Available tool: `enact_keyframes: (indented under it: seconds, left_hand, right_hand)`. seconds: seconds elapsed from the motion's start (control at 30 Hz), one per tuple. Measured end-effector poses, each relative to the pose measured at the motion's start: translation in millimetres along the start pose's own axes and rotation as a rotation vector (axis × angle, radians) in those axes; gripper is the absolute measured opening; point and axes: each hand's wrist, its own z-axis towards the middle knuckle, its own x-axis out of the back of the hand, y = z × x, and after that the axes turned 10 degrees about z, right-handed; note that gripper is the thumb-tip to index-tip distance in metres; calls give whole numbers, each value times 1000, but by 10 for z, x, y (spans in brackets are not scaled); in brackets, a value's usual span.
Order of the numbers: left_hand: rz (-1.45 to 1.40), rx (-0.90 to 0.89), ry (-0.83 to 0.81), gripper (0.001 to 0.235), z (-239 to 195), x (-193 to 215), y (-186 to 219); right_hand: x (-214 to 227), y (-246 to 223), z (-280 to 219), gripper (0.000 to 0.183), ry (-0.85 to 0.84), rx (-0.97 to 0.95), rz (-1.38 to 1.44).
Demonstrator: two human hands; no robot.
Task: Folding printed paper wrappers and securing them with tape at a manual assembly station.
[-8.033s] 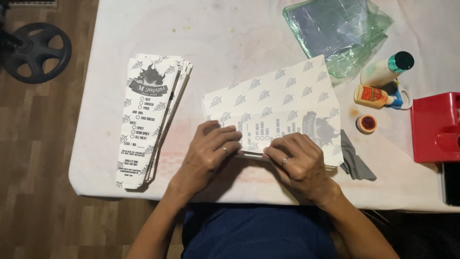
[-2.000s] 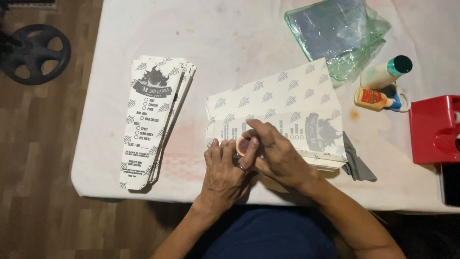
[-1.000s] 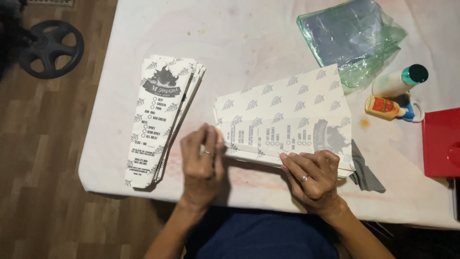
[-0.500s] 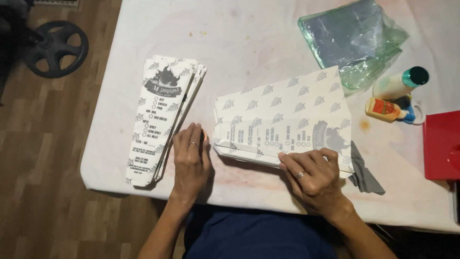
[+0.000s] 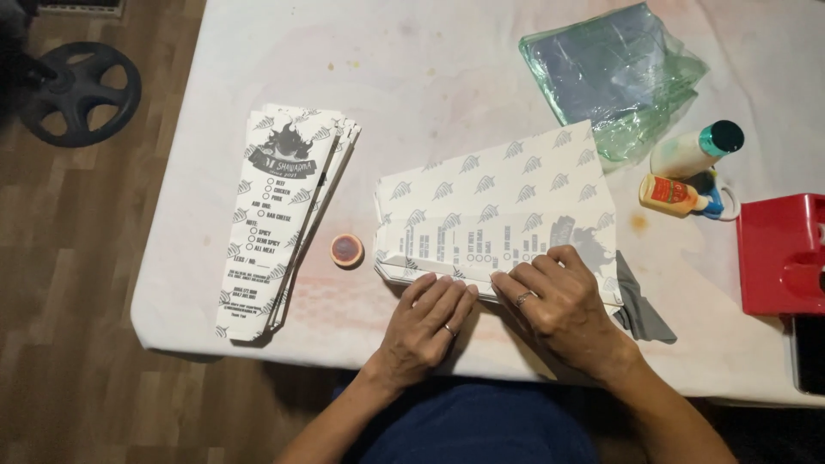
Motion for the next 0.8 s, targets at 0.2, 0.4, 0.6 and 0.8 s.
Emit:
enact_keyframes:
  seconds: [0.2,0.4,0.6,0.8]
  left_hand:
    - [-31,37,77,19,136,14,-7]
    - [97,196,-121,42,150,-63,54]
    - [218,201,-155,45,150,-124,106]
    - [249,202,-134,43,187,-122,106]
  right_hand:
    - [0,87,140,13,23,19,-12]
    - [-43,261,148,12,-111,-67,150]
    - [-244,1085,459,23,-58,-427,313]
    - [-307,1491,888,20,-286,-708,301]
